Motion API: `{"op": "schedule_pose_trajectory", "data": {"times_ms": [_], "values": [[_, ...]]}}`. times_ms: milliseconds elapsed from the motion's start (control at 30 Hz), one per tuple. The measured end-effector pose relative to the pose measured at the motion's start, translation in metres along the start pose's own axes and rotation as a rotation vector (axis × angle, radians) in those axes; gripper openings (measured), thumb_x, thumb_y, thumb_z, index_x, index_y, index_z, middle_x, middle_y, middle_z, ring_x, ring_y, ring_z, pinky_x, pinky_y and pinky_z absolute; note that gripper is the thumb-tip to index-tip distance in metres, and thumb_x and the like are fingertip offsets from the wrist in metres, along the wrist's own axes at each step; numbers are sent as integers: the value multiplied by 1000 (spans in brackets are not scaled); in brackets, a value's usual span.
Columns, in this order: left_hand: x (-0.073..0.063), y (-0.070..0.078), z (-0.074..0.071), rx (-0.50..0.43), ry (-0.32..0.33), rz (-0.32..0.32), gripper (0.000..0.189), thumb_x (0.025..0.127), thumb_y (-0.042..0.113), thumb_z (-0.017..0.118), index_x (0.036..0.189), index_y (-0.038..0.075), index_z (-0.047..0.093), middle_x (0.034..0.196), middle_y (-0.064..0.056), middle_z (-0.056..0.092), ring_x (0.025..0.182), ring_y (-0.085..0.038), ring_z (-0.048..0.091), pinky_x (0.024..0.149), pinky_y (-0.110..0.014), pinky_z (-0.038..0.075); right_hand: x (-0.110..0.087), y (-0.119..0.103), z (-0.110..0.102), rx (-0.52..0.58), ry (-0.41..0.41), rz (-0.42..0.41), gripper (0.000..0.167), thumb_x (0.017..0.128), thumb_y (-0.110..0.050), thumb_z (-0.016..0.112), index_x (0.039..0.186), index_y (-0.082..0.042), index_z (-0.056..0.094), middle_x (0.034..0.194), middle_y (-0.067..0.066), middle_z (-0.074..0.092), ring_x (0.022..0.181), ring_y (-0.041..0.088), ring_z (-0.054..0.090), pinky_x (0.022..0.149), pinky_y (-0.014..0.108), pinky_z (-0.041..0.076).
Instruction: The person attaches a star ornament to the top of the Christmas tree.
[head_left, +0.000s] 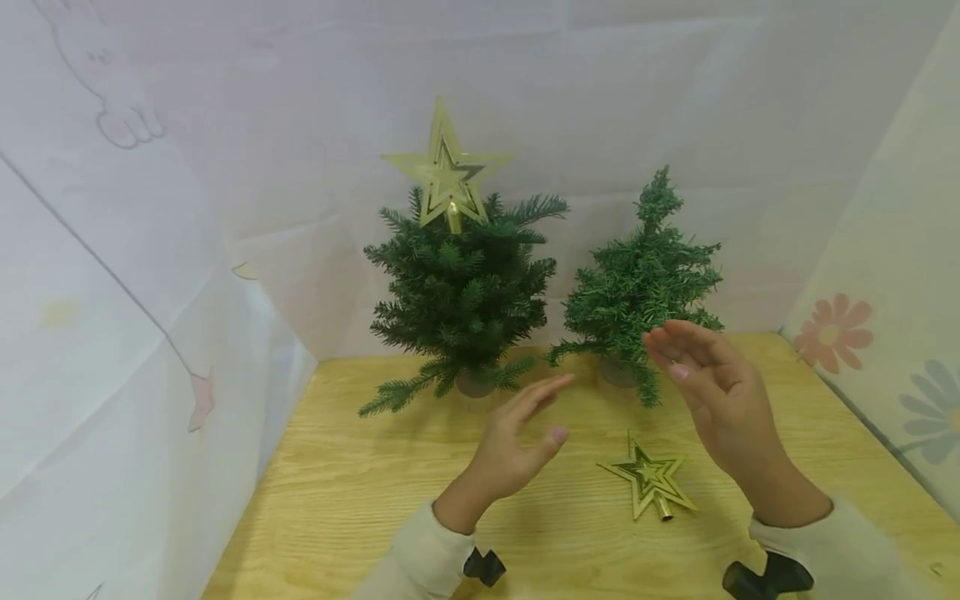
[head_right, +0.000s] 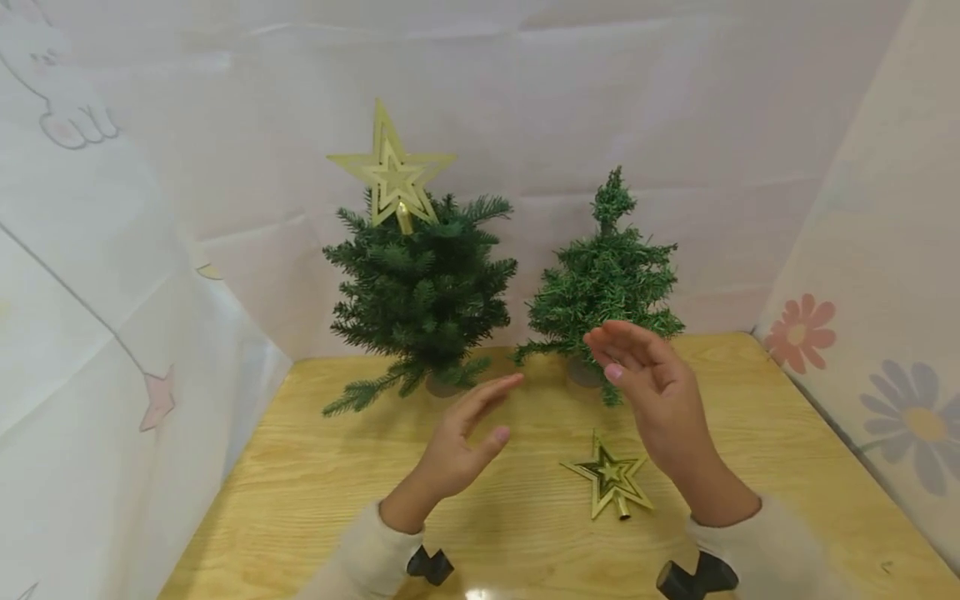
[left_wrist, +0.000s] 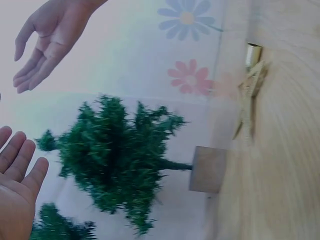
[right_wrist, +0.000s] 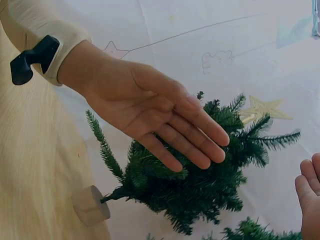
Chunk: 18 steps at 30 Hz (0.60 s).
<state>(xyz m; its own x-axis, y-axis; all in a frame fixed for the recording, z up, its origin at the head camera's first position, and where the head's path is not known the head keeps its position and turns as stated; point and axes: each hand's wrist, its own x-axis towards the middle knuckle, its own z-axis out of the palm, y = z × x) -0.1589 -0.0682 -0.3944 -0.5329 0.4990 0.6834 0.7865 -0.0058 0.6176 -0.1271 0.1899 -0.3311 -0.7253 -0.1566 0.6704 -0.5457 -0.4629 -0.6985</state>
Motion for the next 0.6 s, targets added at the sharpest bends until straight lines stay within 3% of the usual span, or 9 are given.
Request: {"op": "schedule_pose_trajectory", "data": {"times_ms": [67,300,600], "values": [[-3,-15,6,17,-14,-32,53,102,30,53,150,13,38,150,-3,40,136,-22,40,111,-37,37,-7,6,-4,53,-3,-9,44,96,21,29,140,18,32,137,23,50,129,31,47,112,40,33],[-6,-29,16,75,-68,-139,56,101,28,55,152,19,33,153,2,35,138,-16,36,113,-32,35,-27,20,-16,172,10,-10,45,97,20,23,142,17,30,138,21,50,132,32,45,114,41,29],[-4,-48,20,129,-35,-185,57,99,19,58,152,17,35,149,-1,40,133,-23,43,111,-35,38,-50,35,-29,128,125,108,43,100,14,28,142,11,37,135,14,54,128,24,50,112,37,32]]}}
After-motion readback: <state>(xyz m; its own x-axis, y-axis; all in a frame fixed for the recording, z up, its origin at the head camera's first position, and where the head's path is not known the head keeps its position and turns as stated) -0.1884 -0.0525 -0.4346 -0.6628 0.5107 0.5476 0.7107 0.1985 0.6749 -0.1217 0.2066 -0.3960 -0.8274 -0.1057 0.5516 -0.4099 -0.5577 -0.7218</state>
